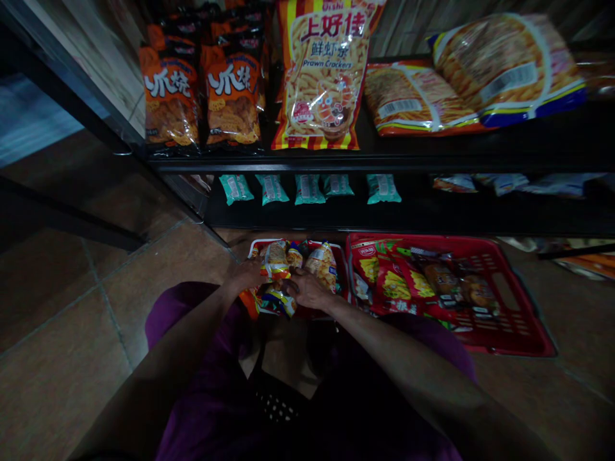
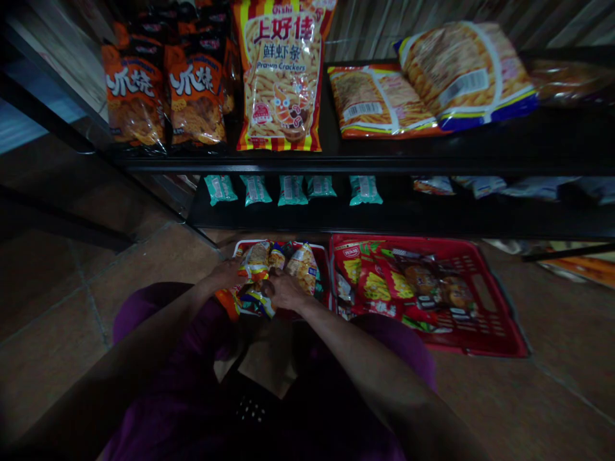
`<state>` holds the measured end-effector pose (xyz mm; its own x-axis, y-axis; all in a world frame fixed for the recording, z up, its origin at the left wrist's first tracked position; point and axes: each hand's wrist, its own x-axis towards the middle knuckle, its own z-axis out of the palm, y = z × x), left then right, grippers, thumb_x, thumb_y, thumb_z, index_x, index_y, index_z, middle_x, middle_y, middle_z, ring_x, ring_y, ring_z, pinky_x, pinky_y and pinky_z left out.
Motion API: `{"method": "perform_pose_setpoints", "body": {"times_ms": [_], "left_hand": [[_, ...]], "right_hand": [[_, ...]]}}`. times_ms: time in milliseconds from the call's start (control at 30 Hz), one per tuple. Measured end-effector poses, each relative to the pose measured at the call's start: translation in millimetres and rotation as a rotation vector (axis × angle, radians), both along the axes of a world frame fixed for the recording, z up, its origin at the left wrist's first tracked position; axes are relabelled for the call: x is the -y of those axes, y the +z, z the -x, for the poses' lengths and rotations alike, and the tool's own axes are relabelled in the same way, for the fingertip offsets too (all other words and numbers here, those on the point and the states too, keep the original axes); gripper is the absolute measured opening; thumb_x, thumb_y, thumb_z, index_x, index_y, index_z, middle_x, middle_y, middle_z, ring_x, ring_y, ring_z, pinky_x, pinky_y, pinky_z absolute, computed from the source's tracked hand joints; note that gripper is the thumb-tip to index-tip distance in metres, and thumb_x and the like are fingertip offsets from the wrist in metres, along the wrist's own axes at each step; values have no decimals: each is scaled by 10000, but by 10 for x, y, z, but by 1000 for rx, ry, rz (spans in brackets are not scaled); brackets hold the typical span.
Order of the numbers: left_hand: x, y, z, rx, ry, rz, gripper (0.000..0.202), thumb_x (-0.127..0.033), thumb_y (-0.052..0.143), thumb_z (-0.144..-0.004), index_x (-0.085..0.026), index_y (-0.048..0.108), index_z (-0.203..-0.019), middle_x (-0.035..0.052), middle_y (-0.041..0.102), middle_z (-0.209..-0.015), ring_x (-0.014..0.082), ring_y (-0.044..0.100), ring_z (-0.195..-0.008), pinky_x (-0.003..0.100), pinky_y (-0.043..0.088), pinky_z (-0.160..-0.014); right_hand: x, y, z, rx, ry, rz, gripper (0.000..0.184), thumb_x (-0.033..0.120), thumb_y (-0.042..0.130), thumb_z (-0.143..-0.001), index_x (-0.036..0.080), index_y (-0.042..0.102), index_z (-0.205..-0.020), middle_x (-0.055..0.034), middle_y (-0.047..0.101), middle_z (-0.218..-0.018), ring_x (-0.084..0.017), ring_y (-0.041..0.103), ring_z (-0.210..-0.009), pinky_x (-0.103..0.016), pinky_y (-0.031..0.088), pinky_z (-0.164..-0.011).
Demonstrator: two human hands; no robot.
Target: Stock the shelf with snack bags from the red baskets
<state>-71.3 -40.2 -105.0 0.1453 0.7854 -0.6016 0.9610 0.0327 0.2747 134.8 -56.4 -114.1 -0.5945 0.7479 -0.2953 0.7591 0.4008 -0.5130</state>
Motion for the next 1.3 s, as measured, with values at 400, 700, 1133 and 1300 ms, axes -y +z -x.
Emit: {"method": "perform_pose_setpoints", "body": {"times_ms": [400,700,1133,1300], "left_hand": [[-8,-14,-39,-15,-46,13,457,-279,498,-805,-164,481,-1247,137,568,-1257,264,546,-1133,346,422,-940],[-39,114,-45,43,-67,76,254,-130,492,-738,-207,636,-933,52,669,-982,191,612,-902,248,472,-745],[36,112,-57,195,18,15,132,-226,522,-781,-191,646,-814,8,672,-877,139,591,-820,217,458,-752],[116,119,27,145,127,-70,339,-275,569,-760,-206,592,-1091,57,578,-1225,187,503,-1151,236,398,-948]], "right_hand": [[-255,51,-265,-4,-183,-27,289,252,434,-855,207,643,-1049,-71,711,-989,-198,665,-873,-296,486,-785],[-183,-67,-342,-123,-178,36,286,243,455,-846,185,654,-1043,-82,708,-991,-199,670,-891,-325,513,-809],[-157,-57,-137,-305,19,-60,387,201,541,-808,188,592,-1191,-135,531,-1308,-248,515,-1186,-443,408,-1005],[-228,-115,-125,-345,-53,-70,330,132,438,-813,204,667,-1041,-111,619,-1149,-234,584,-1074,-430,459,-951]]}}
